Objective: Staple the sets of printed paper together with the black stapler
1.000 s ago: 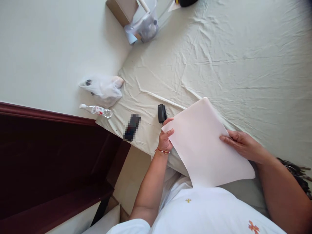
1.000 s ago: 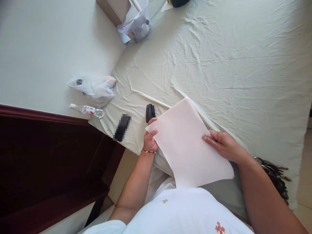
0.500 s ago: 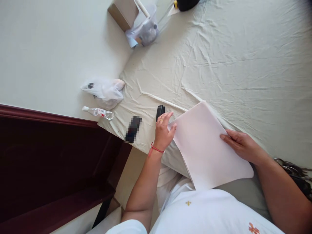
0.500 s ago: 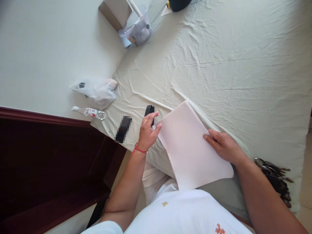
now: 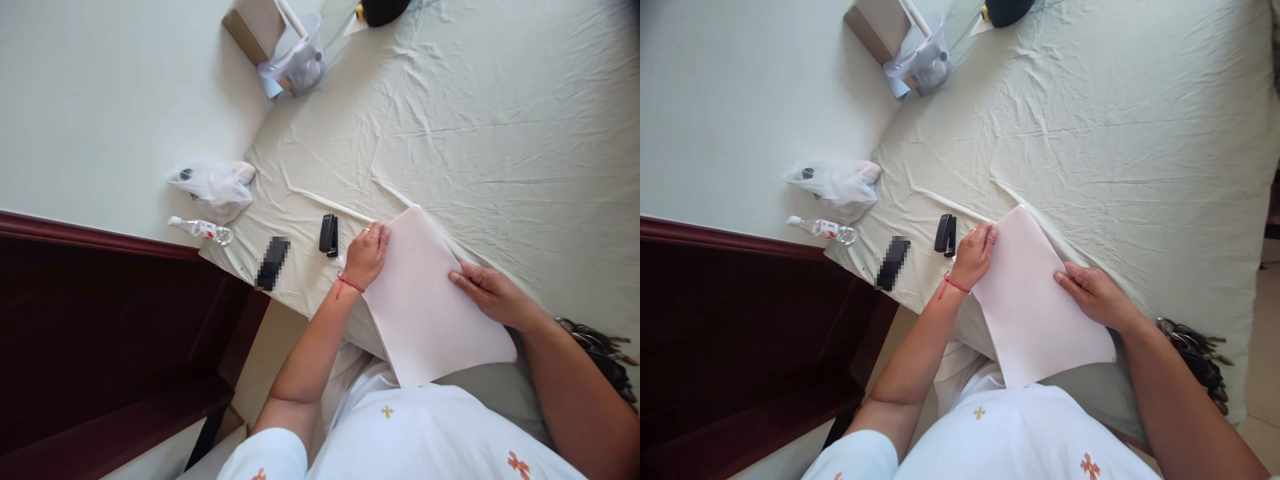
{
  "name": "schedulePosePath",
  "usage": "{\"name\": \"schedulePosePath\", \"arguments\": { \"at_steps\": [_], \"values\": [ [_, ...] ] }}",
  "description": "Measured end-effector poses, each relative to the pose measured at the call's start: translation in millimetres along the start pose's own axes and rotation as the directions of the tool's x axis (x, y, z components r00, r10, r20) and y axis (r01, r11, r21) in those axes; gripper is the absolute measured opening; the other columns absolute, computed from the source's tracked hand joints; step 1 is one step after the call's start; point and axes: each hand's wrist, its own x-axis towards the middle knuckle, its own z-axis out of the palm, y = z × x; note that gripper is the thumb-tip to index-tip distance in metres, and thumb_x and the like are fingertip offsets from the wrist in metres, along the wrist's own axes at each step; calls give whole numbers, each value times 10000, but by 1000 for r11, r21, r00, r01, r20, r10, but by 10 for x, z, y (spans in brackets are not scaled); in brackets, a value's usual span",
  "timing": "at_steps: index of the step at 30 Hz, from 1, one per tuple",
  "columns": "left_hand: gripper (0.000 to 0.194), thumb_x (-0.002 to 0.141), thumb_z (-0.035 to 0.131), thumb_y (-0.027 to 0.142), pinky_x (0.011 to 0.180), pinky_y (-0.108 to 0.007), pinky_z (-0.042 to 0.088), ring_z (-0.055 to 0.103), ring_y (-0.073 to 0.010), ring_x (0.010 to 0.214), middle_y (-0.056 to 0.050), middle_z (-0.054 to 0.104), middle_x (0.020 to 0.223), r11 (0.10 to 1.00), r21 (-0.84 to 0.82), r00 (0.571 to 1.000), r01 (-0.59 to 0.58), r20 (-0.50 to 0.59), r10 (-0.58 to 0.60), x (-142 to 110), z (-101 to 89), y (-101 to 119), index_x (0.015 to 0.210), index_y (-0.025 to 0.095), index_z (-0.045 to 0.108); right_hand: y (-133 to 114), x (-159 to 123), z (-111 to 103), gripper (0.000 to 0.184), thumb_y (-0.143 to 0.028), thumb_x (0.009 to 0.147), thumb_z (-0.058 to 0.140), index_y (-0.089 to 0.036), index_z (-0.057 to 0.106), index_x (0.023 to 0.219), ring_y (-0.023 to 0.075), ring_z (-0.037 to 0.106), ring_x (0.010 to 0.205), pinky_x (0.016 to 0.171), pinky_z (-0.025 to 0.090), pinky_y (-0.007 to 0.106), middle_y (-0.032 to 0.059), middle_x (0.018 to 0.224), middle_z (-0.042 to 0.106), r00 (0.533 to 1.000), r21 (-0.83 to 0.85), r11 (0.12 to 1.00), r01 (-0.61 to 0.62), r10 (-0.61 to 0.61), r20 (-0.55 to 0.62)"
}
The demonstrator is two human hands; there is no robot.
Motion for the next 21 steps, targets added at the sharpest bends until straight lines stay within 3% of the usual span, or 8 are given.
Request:
{"name": "schedulePosePath", "arguments": {
  "at_steps": [6,13,15,19,21],
  "values": [
    [358,1046,431,500,727,-322,349,532,-202,758,-48,568,758,1000,-4,998,-12,-54,12,-27,-44,66,831,233,534,-25,6,5,581,-738,998,418,-242,475,701,150,471,583,506,401,278,-7,612,509,999,-40,999,19,-17,44],
    [411,1031,475,510,748,-318,352,492,-185,718,-39,530,717,995,-101,996,-26,-88,17,-14,-65,160,743,221,528,-79,-4,22,540,-704,1013,393,-253,475,727,172,502,613,557,422,305,8,653,531,999,-83,996,30,-32,-32],
    [359,1019,514,487,753,-305,359,514,-177,726,-33,559,744,990,-144,998,4,-64,-13,-14,-88,154,782,220,558,-89,-13,23,528,-699,1012,403,-258,476,731,179,506,610,548,421,310,11,644,533,999,-76,997,13,-16,-36],
    [241,992,577,453,789,-297,403,615,-189,807,-42,684,881,988,-133,996,84,-32,-89,-69,-226,10,1057,235,657,-53,-26,11,508,-697,1006,439,-257,527,767,190,532,627,543,442,313,19,665,554,999,22,1000,4,-3,-47],
    [246,971,612,450,846,-308,429,654,-212,899,-62,717,942,985,-130,993,112,-29,-117,-135,-308,-106,1056,234,693,-17,-31,1,503,-699,1001,457,-254,550,788,194,539,635,542,452,315,25,682,574,997,65,998,-12,16,-69]
  ]
}}
